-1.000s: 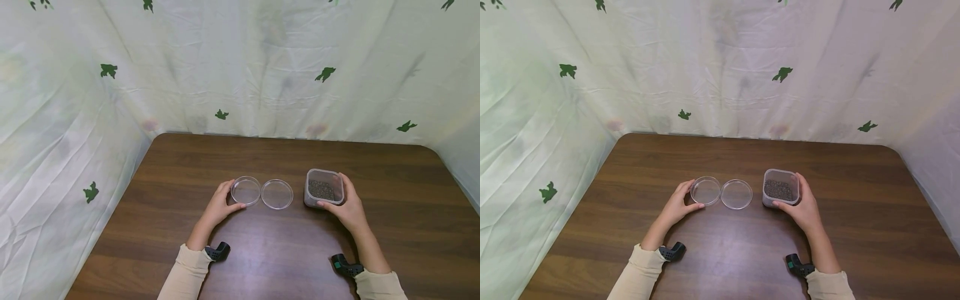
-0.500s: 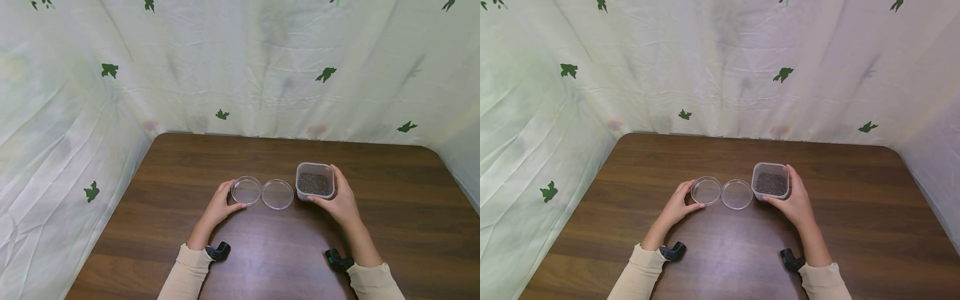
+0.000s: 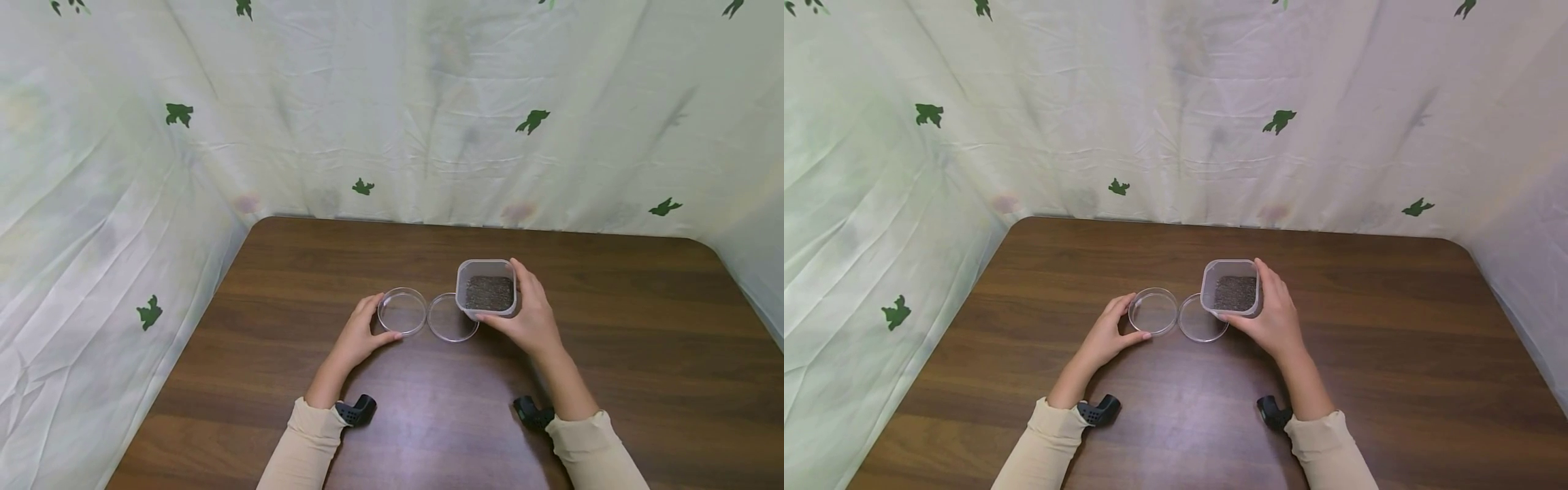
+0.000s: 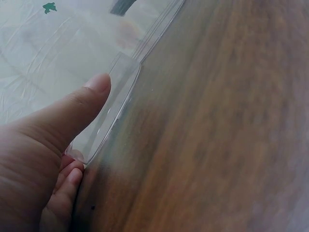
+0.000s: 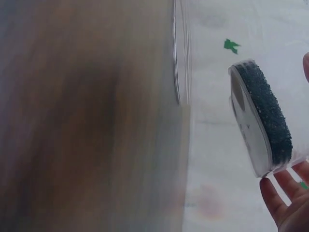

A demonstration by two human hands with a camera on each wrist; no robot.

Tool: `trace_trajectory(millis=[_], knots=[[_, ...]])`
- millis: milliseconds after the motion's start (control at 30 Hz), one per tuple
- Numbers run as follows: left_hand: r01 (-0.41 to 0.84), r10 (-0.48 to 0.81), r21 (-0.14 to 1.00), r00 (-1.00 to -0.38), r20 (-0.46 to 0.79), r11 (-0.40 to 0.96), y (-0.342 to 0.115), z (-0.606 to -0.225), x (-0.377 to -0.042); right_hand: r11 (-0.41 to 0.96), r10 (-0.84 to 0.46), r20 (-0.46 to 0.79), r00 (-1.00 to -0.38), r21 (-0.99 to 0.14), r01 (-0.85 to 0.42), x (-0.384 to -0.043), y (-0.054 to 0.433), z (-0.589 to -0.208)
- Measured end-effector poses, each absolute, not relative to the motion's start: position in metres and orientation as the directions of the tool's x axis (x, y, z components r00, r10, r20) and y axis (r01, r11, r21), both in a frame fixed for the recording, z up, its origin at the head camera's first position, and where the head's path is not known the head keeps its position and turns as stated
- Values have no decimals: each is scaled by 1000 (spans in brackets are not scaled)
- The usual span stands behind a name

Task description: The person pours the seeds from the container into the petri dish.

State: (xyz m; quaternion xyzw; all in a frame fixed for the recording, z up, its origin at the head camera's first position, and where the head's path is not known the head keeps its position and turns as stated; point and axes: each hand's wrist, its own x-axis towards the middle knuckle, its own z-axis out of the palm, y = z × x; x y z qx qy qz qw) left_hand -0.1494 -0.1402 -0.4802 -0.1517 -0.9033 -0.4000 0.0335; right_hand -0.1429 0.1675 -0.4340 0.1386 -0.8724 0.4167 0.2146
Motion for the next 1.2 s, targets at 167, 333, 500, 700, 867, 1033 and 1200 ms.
trace_trajectory(millis=[167, 333, 500, 700, 867, 1033, 1200], knots=[[306, 250, 712, -950, 186, 632, -141, -481, -150, 629, -101, 509, -855, -633, -452, -148, 155, -433], [304, 252, 713, -951, 182, 632, -141, -481, -150, 646, -137, 529, -837, -593, -480, -152, 142, -432], [305, 254, 713, -950, 181, 631, -141, -481, -150, 659, -177, 562, -808, -542, -521, -155, 130, -431], [303, 254, 713, -951, 179, 632, -141, -481, -150, 680, -217, 582, -784, -487, -549, -159, 120, -433], [300, 254, 715, -951, 174, 631, -141, -481, -150, 696, -241, 586, -774, -451, -559, -160, 113, -433], [294, 253, 715, -953, 168, 634, -142, -482, -150, 712, -266, 585, -766, -416, -565, -162, 108, -432], [291, 253, 712, -954, 163, 639, -142, -481, -149, 723, -284, 604, -745, -376, -580, -164, 104, -433]])
